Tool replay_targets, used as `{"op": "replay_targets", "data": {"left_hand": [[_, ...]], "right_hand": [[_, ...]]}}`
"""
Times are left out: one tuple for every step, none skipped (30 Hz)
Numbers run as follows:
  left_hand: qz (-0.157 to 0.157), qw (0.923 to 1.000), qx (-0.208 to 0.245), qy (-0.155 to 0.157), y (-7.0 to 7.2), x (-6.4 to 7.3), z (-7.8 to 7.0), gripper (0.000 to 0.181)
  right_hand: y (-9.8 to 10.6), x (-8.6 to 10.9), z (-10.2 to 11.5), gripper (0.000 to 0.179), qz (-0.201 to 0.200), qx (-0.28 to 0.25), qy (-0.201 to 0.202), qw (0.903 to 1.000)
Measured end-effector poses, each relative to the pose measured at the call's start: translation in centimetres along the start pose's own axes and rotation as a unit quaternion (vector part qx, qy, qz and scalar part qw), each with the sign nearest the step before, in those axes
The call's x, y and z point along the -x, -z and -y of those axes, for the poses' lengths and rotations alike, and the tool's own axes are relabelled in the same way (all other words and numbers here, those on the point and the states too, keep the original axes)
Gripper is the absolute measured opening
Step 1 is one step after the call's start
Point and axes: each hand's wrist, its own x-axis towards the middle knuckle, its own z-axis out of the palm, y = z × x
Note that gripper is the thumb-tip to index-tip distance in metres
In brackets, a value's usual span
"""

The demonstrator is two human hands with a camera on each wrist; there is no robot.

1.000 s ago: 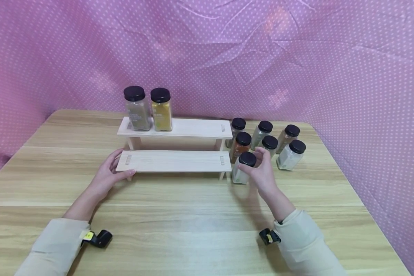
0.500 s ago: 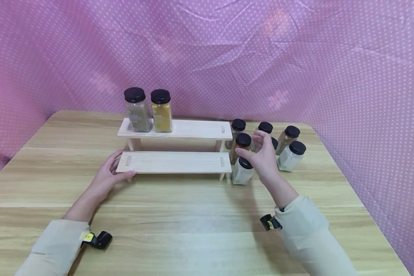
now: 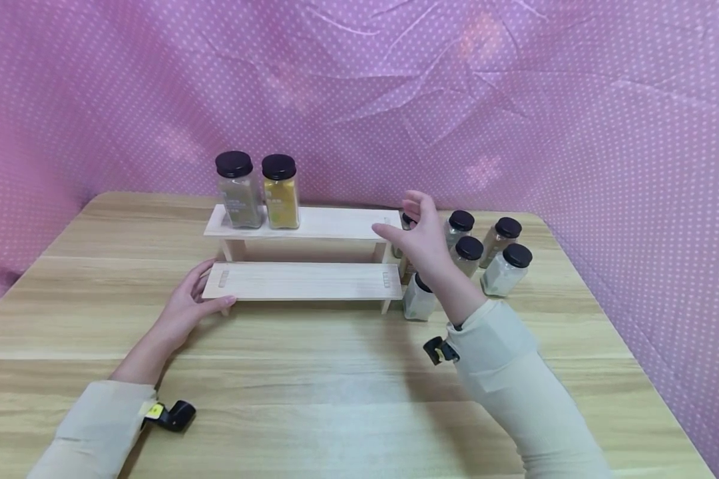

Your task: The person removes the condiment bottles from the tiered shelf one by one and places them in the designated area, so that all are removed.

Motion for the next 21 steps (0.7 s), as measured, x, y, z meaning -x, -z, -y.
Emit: {"op": "replay_targets", "data": {"left_hand": [[0.0,1.0,0.001,0.0,0.0,0.0,0.0,0.09],[-0.001,1.0,0.001,0.001,0.0,0.0,0.0,0.09],[-0.001,1.0,0.002,0.002,-0.1,0.0,0.0,0.09],[-0.002,1.0,0.001,0.002,-0.1,0.0,0.0,0.09],[-0.002,1.0,0.001,0.003,-0.1,0.0,-0.1,0.09],[-0.003,1.0,0.0,0.003,-0.1,0.1,-0.1,0.09],[-0.003,1.0,-0.001,0.003,-0.1,0.1,-0.2,0.09],[-0.003,1.0,-0.002,0.004,-0.1,0.1,-0.2,0.091],[-0.002,1.0,-0.003,0.004,-0.1,0.1,-0.2,0.091],[-0.002,1.0,-0.004,0.004,-0.1,0.1,-0.3,0.091],[-0.001,1.0,-0.004,0.005,-0.1,0.1,-0.3,0.091],[-0.001,1.0,-0.004,0.005,-0.1,0.1,-0.3,0.091],[0.0,1.0,-0.004,0.005,-0.1,0.1,-0.3,0.091],[0.0,1.0,-0.003,0.006,-0.1,0.1,-0.3,0.091],[0.0,1.0,-0.003,0.005,-0.1,0.1,-0.2,0.091],[0.001,1.0,-0.002,0.005,-0.1,0.1,-0.2,0.091],[0.001,1.0,-0.002,0.004,-0.1,0.1,-0.2,0.09],[0.001,1.0,-0.002,0.003,-0.1,0.1,-0.2,0.09],[0.001,1.0,-0.003,0.004,-0.1,0.1,-0.2,0.09],[0.001,1.0,-0.003,0.004,-0.1,0.1,-0.1,0.09],[0.0,1.0,-0.004,0.004,-0.1,0.0,-0.1,0.09]], "right_hand": [[-0.2,0.0,0.4,0.072,0.003,-0.005,-0.001,1.0],[-0.4,0.0,0.9,0.072,0.005,-0.01,-0.001,0.9999],[-0.7,0.0,1.4,0.071,0.007,-0.014,-0.003,0.9999],[-0.9,-0.1,1.7,0.07,0.008,-0.02,-0.002,0.9998],[-1.2,-0.1,2.0,0.069,0.008,-0.026,-0.003,0.9996],[-1.4,-0.3,2.2,0.068,0.006,-0.031,-0.002,0.9995],[-1.7,-0.4,2.4,0.068,0.004,-0.035,-0.001,0.9994],[-1.9,-0.5,2.5,0.067,0.003,-0.04,0.001,0.9992],[-2.2,-0.7,2.6,0.067,0.0,-0.045,0.004,0.999],[-2.5,-0.8,2.6,0.066,-0.003,-0.048,0.008,0.9988],[-2.8,-1.0,2.7,0.066,-0.005,-0.049,0.01,0.9987],[-3.0,-1.1,2.8,0.065,-0.006,-0.051,0.013,0.9986],[-3.3,-1.3,2.8,0.065,-0.006,-0.056,0.015,0.9983],[-3.7,-1.4,2.9,0.065,-0.005,-0.055,0.017,0.9983],[-4.0,-1.5,3.0,0.065,-0.005,-0.057,0.019,0.9982],[-4.3,-1.6,3.0,0.065,-0.004,-0.06,0.019,0.998],[-4.7,-1.7,3.0,0.065,-0.002,-0.063,0.02,0.9978],[-5.0,-1.9,3.0,0.064,-0.001,-0.064,0.02,0.9978],[-5.4,-2.0,3.0,0.064,0.001,-0.066,0.021,0.9976],[-5.8,-2.2,3.0,0.064,0.003,-0.067,0.023,0.9975],[-6.3,-2.3,3.0,0.064,0.006,-0.072,0.025,0.9971]]}}
